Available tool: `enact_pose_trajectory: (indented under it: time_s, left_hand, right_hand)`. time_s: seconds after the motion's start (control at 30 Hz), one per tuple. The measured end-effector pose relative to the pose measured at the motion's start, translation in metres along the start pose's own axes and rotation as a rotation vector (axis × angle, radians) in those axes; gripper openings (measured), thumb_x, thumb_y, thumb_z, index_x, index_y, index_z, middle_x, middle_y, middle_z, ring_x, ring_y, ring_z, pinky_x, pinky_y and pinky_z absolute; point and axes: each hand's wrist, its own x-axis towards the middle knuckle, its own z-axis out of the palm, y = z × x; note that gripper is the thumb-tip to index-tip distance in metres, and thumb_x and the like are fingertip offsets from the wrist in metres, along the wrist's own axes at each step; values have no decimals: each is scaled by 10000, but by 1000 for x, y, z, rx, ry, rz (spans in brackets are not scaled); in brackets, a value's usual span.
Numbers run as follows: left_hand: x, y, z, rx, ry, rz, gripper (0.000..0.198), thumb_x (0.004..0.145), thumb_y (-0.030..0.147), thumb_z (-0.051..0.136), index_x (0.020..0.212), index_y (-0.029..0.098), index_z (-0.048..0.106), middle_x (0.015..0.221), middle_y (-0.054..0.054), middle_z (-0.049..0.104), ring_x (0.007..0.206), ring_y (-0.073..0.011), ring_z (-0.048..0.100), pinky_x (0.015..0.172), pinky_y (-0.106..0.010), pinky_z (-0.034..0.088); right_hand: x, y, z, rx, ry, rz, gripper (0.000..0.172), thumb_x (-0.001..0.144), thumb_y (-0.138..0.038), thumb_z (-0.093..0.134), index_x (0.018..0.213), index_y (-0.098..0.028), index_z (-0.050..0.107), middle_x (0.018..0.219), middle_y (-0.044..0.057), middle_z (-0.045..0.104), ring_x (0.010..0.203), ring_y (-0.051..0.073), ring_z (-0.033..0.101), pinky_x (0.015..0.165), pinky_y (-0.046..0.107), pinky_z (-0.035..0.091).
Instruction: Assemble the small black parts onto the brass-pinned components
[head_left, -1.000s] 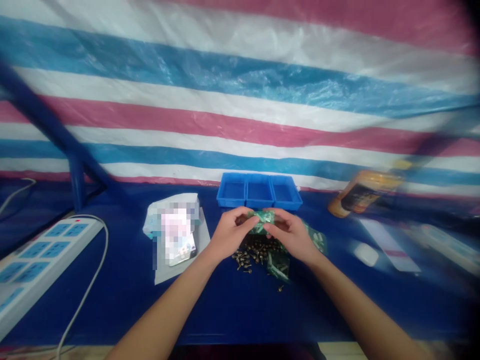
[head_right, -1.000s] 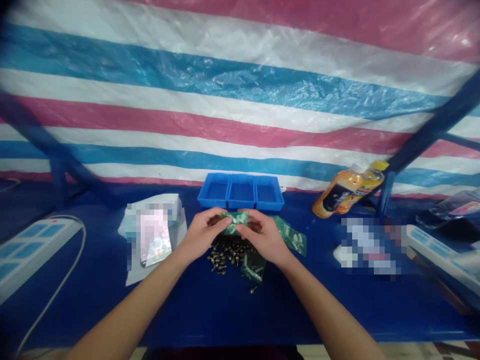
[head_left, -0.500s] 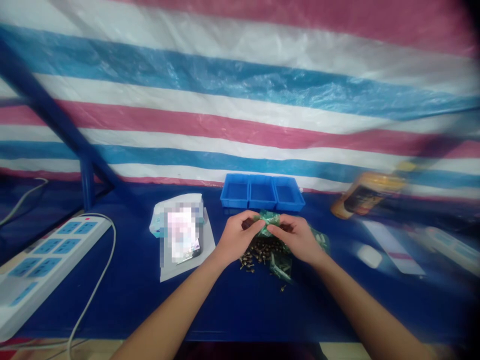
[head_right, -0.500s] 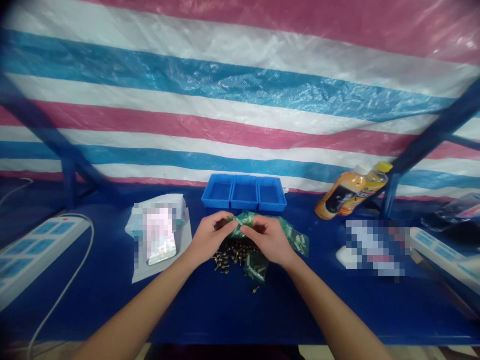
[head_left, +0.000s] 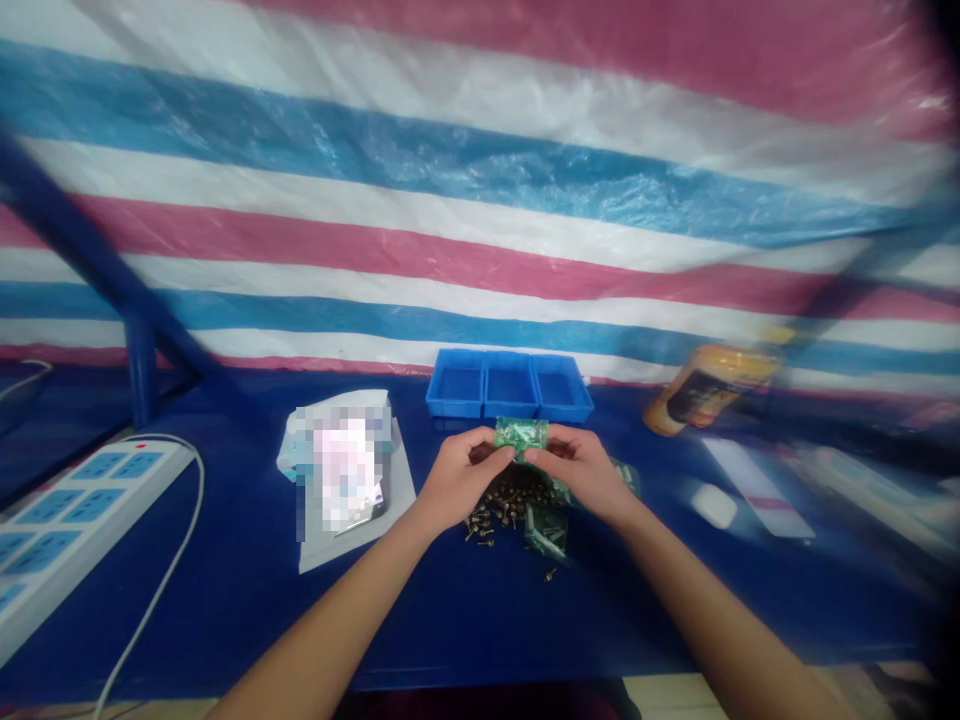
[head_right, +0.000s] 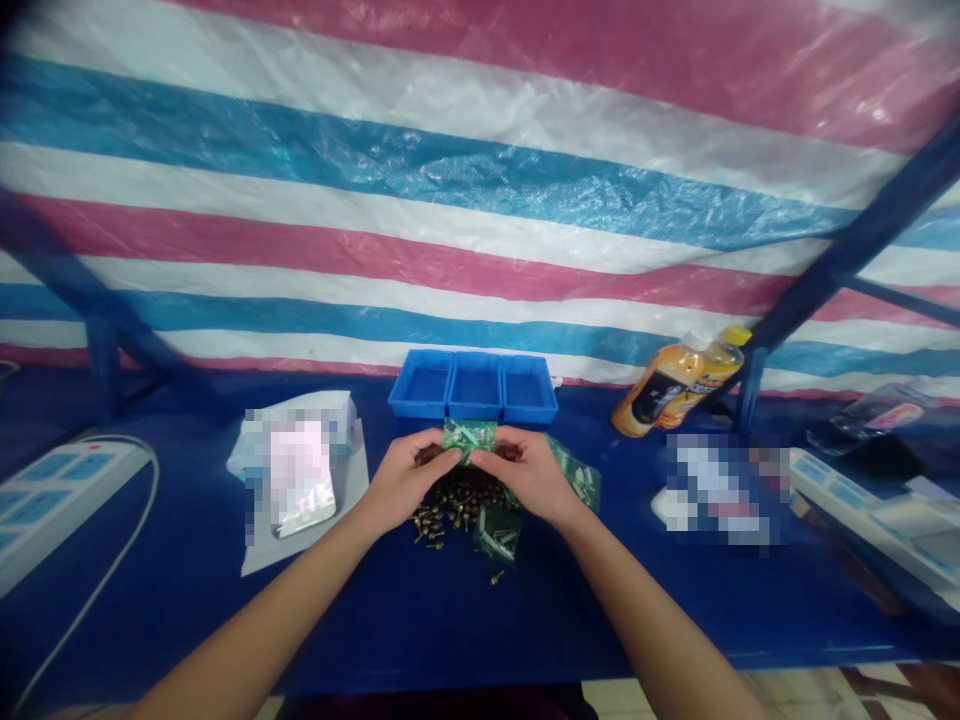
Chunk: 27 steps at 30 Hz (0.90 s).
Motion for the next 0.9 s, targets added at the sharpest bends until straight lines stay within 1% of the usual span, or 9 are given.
enact_pose_trajectory:
  time_s: [0.07,0.13,0.23,0.37,0.57,0.67,0.73,0.8,0.9]
  left_hand:
    - [1,-1,-1,-2,5,-8,272,880,417,624,764,171,615,645,41,493,592,-116,447,574,-237,322]
    - [1,-1,-1,2,4,-16,276,880,422,626,765,172,608,645,44,476,593,-114,436,571,-236,313]
    - [1,0,-1,9,6,-20,274,883,419,627,764,173,605,636,48,461,589,-110,422,563,-235,300]
    - [1,1,0,19,23,-24,265,888,414,623,771,176,612,636,48,466,586,-110,415,560,-240,293]
    - [3,-1,-2,61,59,51,321,892,406,615,677,171,575,677,36,443,610,-109,410,588,-252,307]
    - [3,-1,-4,87,57,40,334,896,411,608,664,173,580,630,43,440,579,-102,413,567,-249,302]
    - [3,0,-5,71,41,-8,340,890,424,611,661,174,580,584,46,481,530,-97,437,539,-243,318]
    - [3,0,-5,14,17,-66,318,888,429,607,698,174,610,579,34,559,488,-99,492,517,-241,361]
    - [3,0,-5,-135,16,-149,223,868,373,630,934,170,696,655,-1,672,504,-124,597,533,-246,443]
  right_hand:
    - [-1,-2,0,-50,-7,23,288,796,-412,751,958,-174,745,796,21,700,684,142,588,647,261,455]
    - [-2,-3,0,-125,2,47,282,816,-435,726,843,-155,745,638,-10,616,546,98,470,525,231,352]
    - [-3,-7,1,-182,23,58,326,838,-456,697,751,-143,729,538,-34,509,495,79,375,483,231,261]
    - [-2,-9,2,-178,41,57,334,825,-462,707,731,-141,716,540,-32,517,495,76,364,483,233,253]
    - [-1,-3,1,-132,73,74,296,830,-440,702,765,-152,680,652,10,650,498,80,430,484,229,309]
    - [0,1,0,-126,126,95,281,822,-426,713,924,-167,671,531,-30,596,459,93,445,471,230,311]
    - [0,2,0,-103,156,103,352,817,-420,717,1057,-173,642,470,-58,552,434,100,437,459,231,300]
    - [0,2,-1,-40,156,82,379,817,-420,709,1098,-180,629,545,-36,615,427,91,417,449,233,293]
    - [0,1,-2,62,129,56,326,830,-430,668,1045,-184,662,736,23,697,435,81,432,433,237,289]
